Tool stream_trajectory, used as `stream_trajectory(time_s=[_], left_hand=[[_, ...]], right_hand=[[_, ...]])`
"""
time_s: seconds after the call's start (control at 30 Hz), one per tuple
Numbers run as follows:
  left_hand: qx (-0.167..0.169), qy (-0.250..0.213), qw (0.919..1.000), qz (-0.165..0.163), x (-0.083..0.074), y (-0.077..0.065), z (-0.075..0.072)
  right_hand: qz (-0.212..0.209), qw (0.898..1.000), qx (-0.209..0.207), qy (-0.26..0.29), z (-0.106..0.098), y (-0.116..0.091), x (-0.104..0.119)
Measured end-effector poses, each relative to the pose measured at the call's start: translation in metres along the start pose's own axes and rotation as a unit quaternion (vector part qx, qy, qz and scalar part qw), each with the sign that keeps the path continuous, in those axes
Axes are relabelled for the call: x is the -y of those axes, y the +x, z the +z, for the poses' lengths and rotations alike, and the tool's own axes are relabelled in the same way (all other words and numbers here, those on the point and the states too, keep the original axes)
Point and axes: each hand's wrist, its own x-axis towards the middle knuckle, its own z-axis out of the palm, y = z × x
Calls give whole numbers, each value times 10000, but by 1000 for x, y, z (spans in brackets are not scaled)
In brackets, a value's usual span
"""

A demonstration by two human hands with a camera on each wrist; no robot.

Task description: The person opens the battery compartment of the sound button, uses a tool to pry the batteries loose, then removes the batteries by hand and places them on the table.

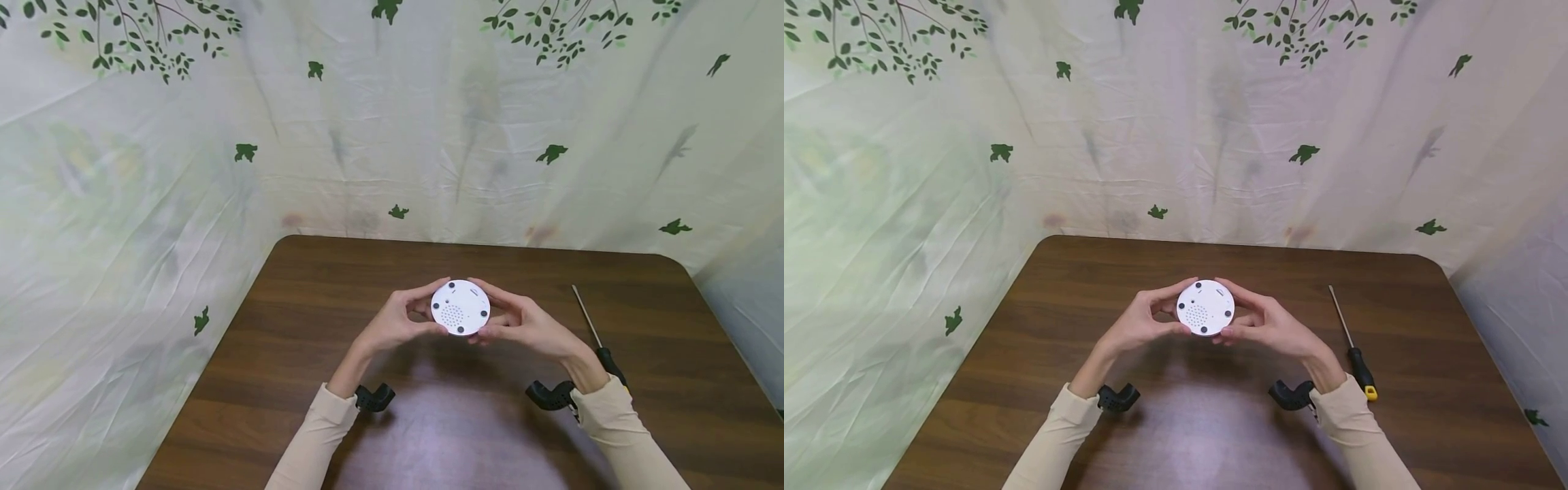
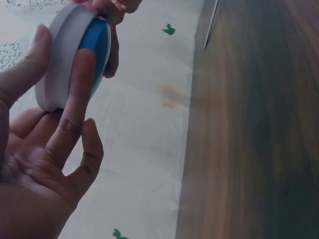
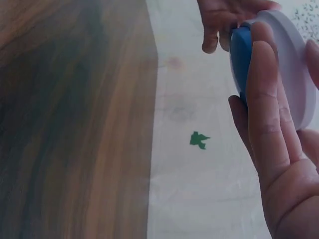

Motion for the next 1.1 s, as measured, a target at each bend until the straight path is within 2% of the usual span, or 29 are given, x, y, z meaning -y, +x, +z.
stream_trajectory(time_s=[0.17, 0.3, 0.47, 0.67, 0.93, 1.1], left_hand=[[96, 592, 9982, 64, -1, 0, -1], [23, 783, 9968, 167, -3, 0, 0], [-227, 738, 9969, 166, -2, 0, 7], [-633, 525, 9963, 258, 1, 2, 17], [-965, 286, 9945, 306, 0, 3, 22], [-1038, 202, 9942, 217, 1, 3, 24]], right_hand=[[-61, 9998, -130, -104, 1, 1, -3], [-294, 9993, -214, -98, 2, 1, -7], [-379, 9978, -523, -120, 7, 1, -8], [-439, 9919, -1060, -548, 16, 2, -8], [-544, 9766, -1889, -873, 34, 0, -11], [-365, 9673, -2238, -1136, 42, 0, -10]])
